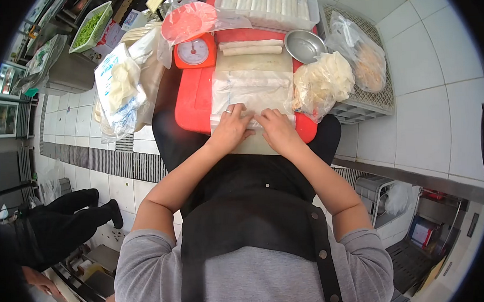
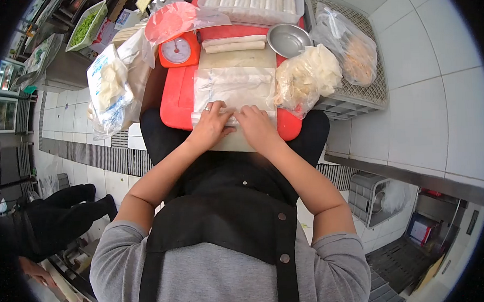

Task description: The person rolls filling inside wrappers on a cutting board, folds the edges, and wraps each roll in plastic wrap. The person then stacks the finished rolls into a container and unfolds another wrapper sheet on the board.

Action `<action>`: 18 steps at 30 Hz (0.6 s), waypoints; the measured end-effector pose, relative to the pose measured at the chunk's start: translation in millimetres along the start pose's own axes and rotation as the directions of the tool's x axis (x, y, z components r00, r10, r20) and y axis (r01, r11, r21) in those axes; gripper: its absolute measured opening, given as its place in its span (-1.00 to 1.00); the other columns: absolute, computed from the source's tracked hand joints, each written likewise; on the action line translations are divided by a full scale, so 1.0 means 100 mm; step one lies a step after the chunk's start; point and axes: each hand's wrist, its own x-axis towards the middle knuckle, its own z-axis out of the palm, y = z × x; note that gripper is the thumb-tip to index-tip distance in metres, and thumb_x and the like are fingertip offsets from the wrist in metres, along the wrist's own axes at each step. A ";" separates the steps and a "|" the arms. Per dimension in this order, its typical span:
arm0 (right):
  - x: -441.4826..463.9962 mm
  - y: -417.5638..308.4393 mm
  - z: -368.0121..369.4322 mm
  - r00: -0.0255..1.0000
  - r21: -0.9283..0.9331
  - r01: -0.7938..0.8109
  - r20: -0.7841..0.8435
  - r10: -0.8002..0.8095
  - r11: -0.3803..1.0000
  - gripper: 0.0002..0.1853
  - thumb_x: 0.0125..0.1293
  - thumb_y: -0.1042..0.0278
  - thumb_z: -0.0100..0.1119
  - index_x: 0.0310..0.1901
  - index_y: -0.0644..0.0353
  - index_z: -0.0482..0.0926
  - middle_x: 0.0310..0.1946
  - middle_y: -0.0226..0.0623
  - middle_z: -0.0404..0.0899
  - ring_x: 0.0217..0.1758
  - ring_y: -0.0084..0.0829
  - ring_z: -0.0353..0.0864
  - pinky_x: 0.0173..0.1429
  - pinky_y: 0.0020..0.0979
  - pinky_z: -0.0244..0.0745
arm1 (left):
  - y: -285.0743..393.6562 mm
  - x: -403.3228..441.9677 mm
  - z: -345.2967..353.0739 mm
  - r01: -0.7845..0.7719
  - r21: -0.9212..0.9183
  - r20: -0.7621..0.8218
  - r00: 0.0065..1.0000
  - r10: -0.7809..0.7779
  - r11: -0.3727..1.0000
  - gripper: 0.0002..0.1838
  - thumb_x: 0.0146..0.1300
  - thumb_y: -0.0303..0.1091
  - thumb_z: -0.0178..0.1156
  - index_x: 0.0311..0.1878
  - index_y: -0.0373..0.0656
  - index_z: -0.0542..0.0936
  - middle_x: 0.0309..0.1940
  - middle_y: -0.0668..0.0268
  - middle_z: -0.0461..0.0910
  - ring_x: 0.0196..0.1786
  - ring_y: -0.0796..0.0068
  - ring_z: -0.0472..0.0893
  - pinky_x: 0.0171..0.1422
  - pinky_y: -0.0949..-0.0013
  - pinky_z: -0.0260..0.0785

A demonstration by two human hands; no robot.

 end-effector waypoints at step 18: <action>1.13 0.58 -0.08 0.999 0.057 -0.054 0.002 0.054 0.997 -0.66 0.27 0.44 0.33 0.10 0.18 0.65 0.04 -0.08 0.61 0.23 -0.01 0.60 0.31 -0.08 0.52 | 0.18 -0.29 0.04 0.055 0.014 0.092 0.994 -0.056 0.998 -0.48 0.26 -0.06 0.45 0.07 -0.21 0.50 0.03 0.09 0.47 0.14 0.01 0.53 0.23 0.04 0.41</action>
